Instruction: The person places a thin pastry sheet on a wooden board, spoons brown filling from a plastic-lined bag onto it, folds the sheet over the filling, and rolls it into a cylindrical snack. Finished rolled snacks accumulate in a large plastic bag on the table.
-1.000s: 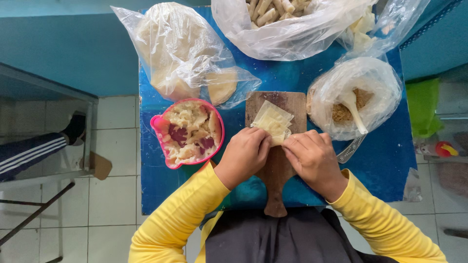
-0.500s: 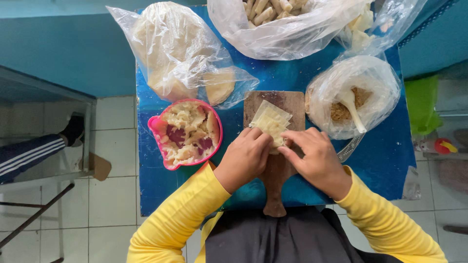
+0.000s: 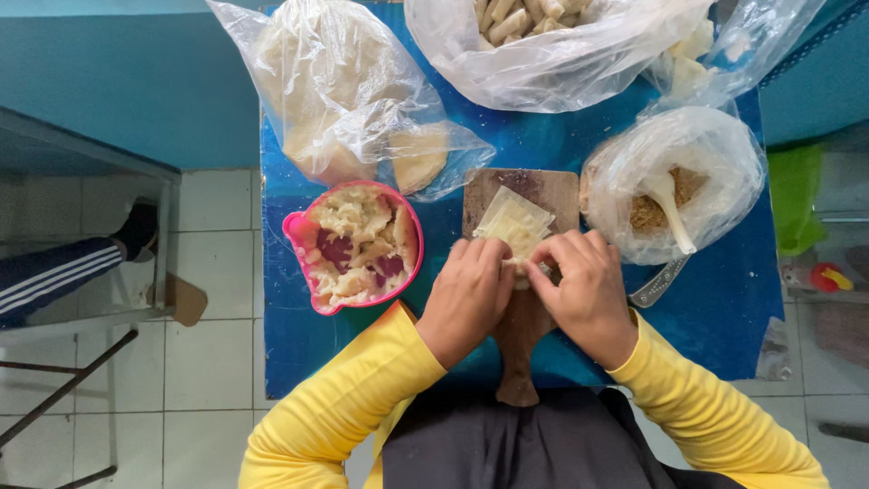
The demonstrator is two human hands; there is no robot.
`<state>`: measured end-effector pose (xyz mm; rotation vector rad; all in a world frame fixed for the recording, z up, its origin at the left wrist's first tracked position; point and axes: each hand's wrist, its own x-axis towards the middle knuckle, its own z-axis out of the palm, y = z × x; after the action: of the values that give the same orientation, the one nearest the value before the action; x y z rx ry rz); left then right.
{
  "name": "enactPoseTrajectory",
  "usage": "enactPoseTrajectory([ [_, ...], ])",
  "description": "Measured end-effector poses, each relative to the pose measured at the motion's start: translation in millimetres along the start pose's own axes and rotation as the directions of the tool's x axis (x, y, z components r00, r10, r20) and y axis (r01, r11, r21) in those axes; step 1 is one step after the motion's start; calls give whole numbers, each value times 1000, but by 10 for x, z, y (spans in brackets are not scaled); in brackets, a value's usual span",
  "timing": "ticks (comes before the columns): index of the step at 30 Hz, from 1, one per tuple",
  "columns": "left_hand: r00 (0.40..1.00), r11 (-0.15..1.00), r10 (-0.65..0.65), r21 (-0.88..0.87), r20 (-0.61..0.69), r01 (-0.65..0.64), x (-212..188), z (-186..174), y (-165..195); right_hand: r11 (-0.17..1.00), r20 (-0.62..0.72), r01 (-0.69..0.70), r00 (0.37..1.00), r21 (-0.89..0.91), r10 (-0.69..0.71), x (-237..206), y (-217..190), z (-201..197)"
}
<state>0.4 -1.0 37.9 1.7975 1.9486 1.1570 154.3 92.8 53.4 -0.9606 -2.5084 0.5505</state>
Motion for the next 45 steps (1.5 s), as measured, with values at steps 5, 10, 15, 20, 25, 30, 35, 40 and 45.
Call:
enactPoseTrajectory([
  [5, 993, 999, 34, -11, 110, -32, 20, -35, -85, 984, -8, 177, 984, 32, -177, 11, 4, -35],
  [10, 978, 989, 146, 9, 150, -149, 12, -84, -139, 972, 61, 231, 972, -36, -229, 16, -17, -112],
  [15, 974, 986, 123, 86, 192, -142, 26, -38, -153, 962, 83, 262, 963, -73, -256, 48, -20, -107],
  [20, 975, 988, 83, 110, 208, -108, 67, -6, -204, 975, 155, 207, 969, -74, -194, 109, 64, -55],
  [25, 984, 998, 67, -1, 167, -68, 170, -46, -287, 990, 244, 71, 965, 121, -99, 276, 197, -46],
  [30, 960, 990, 134, 16, 248, -142, 149, -89, -251, 988, 207, 118, 969, 96, -136, 207, 118, -82],
  [35, 940, 953, 212, 155, 266, -259, 94, -118, -156, 984, 187, 173, 966, 35, -176, 127, 16, -152],
  [40, 936, 961, 184, 145, 300, -236, 115, -162, -139, 985, 135, 172, 976, 3, -171, 125, -12, -152],
  [45, 954, 949, 200, 199, 224, -246, 127, -172, -115, 990, 106, 113, 987, 82, -121, 165, 49, -140],
])
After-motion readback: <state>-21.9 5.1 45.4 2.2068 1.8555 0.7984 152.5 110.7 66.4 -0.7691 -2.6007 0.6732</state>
